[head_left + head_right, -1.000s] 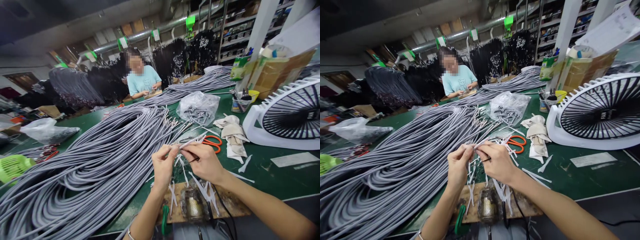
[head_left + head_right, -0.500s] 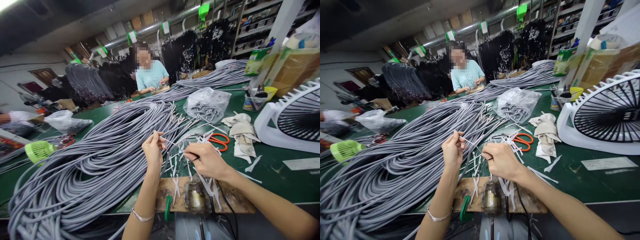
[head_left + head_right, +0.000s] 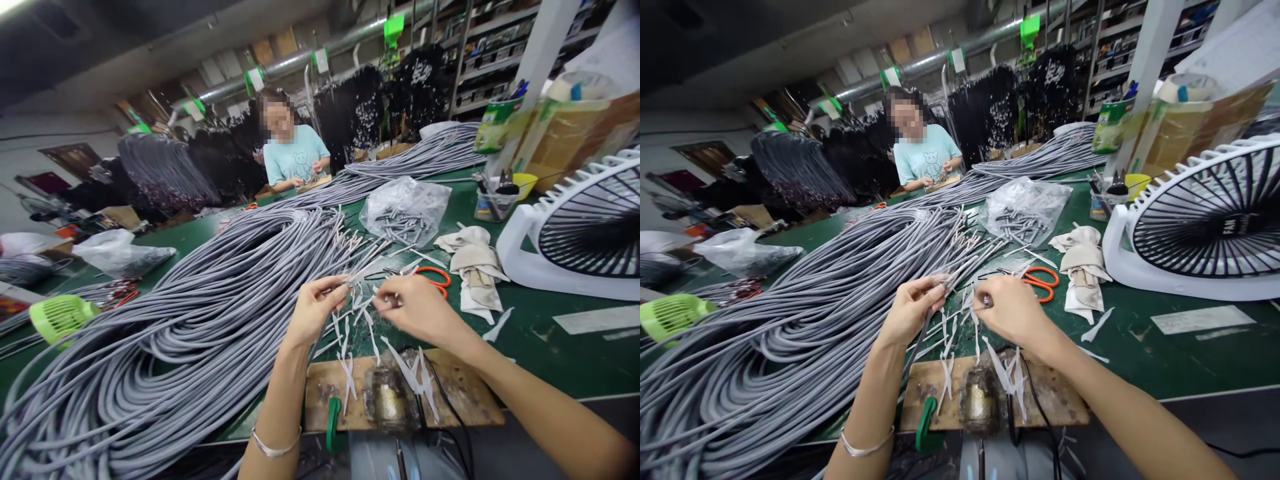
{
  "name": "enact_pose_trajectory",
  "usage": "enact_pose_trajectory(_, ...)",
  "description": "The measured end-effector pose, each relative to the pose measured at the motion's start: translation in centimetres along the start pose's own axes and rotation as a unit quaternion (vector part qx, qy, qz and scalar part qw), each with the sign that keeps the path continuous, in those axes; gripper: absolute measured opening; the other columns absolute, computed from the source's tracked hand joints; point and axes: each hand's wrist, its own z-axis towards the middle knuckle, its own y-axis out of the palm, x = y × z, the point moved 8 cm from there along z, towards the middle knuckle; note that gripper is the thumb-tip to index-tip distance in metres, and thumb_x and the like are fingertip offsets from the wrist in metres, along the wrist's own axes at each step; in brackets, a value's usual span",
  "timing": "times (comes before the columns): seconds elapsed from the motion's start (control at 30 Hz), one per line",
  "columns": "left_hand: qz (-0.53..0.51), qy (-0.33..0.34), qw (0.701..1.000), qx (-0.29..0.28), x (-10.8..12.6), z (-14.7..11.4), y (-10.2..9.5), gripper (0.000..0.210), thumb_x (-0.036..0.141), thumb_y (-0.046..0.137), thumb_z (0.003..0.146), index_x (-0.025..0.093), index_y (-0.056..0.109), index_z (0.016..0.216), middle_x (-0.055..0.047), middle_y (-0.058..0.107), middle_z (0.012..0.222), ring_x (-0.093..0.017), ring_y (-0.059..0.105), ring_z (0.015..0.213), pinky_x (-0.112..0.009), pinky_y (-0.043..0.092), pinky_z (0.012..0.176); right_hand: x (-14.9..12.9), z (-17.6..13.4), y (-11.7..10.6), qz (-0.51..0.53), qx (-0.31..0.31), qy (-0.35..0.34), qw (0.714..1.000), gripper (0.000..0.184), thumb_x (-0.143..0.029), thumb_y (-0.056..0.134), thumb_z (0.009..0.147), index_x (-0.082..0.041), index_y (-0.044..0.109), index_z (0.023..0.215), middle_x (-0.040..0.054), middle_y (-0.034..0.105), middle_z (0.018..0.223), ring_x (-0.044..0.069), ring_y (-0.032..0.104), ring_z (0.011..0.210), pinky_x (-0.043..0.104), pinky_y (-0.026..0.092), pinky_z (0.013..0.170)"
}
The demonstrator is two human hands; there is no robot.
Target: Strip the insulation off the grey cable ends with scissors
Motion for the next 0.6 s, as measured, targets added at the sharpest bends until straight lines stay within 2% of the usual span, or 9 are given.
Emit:
enact_pose_trajectory(0.07,-0.014,0.006,1.0,0.011,0.1,0.1,0.0,0.023,0.022,0.071,0.064,0.01,0.068,0.083,-0.004,0.06,0.069,-0.003,0.042,0.048,-0.018,0.029,0.045,1.0,-0.2,-2.6,-0.023,0.136,0.049,0.989,0.008,-0.015,0.054,0.068,-0.017,0.06,0.072,0.001,0.055,0.067,0.012,0.048,0.059,0.023,0.035,0.056)
enact_pose_trajectory(0.1,-0.018,0.005,1.0,0.009,0.1,0.0,0.2,0.023,0.022,0.071,0.065,0.01,0.067,0.084,-0.003,0.059,0.067,-0.003,0.042,0.048,-0.017,0.029,0.044,1.1,-0.6,-3.8,-0.018,0.203,0.06,0.977,0.015,-0.015,0.054,0.069,-0.016,0.06,0.082,0.002,0.055,0.073,0.012,0.048,0.061,0.023,0.036,0.057)
enact_pose_trajectory(0.13,-0.022,0.005,1.0,0.007,0.1,0.0,0.3,0.023,0.022,0.07,0.065,0.011,0.066,0.085,-0.002,0.059,0.066,-0.003,0.042,0.047,-0.017,0.028,0.044,1.0,-0.9,-4.5,0.001,0.248,0.06,0.967,0.021,-0.017,0.054,0.07,-0.016,0.059,0.09,0.0023,0.055,0.076,0.012,0.048,0.061,0.023,0.037,0.056)
enact_pose_trajectory(0.17,-0.025,0.003,1.0,0.001,0.1,-0.1,0.6,0.023,0.022,0.069,0.066,0.011,0.065,0.086,-0.002,0.059,0.065,-0.003,0.043,0.046,-0.016,0.028,0.043,0.8,-1.1,-4.6,0.031,0.268,0.057,0.961,0.022,-0.018,0.054,0.072,-0.017,0.058,0.094,0.0019,0.054,0.076,0.011,0.047,0.059,0.022,0.037,0.054)
enact_pose_trajectory(0.2,-0.026,0.003,1.0,-0.006,0.1,-0.1,0.8,0.023,0.022,0.069,0.067,0.011,0.064,0.087,-0.002,0.059,0.065,-0.003,0.043,0.045,-0.016,0.028,0.043,0.6,-1.0,-4.4,0.067,0.264,0.052,0.961,0.02,-0.021,0.054,0.075,-0.017,0.058,0.095,0.0011,0.054,0.074,0.01,0.046,0.056,0.022,0.036,0.052)
enact_pose_trajectory(0.27,-0.03,0.004,0.999,-0.017,0.0,-0.3,1.3,0.023,0.023,0.067,0.069,0.012,0.062,0.088,-0.001,0.058,0.064,-0.003,0.044,0.044,-0.016,0.028,0.042,0.1,-0.6,-3.0,0.131,0.206,0.038,0.969,0.015,-0.027,0.055,0.077,-0.018,0.061,0.087,-0.0004,0.055,0.068,0.009,0.046,0.054,0.021,0.036,0.049)
enact_pose_trajectory(0.37,-0.04,0.0,0.999,-0.035,-0.2,-0.6,2.1,0.022,0.023,0.066,0.071,0.013,0.06,0.09,0.0,0.056,0.061,-0.002,0.043,0.043,-0.015,0.026,0.04,-0.7,-0.2,-1.1,0.166,0.129,0.018,0.978,0.015,-0.031,0.059,0.076,-0.017,0.063,0.076,-0.0005,0.058,0.064,0.009,0.049,0.054,0.021,0.037,0.05)
enact_pose_trajectory(0.5,-0.065,-0.02,0.996,-0.06,-0.4,-0.8,2.8,0.023,0.024,0.065,0.072,0.012,0.062,0.092,-0.002,0.057,0.063,0.0,0.036,0.039,-0.015,0.019,0.038,-1.0,0.0,-0.8,0.171,0.112,-0.014,0.979,0.016,-0.022,0.054,0.08,-0.015,0.064,0.07,0.0018,0.061,0.067,0.01,0.052,0.058,0.022,0.038,0.055)
enact_pose_trajectory(0.6,-0.065,-0.025,0.996,-0.062,-0.3,-0.7,2.8,0.024,0.026,0.065,0.073,0.012,0.065,0.092,-0.002,0.056,0.063,0.001,0.031,0.039,-0.016,0.016,0.038,-0.7,0.0,-1.4,0.178,0.121,-0.016,0.977,0.016,-0.021,0.051,0.081,-0.015,0.064,0.073,0.0027,0.061,0.069,0.009,0.051,0.056,0.021,0.035,0.049)
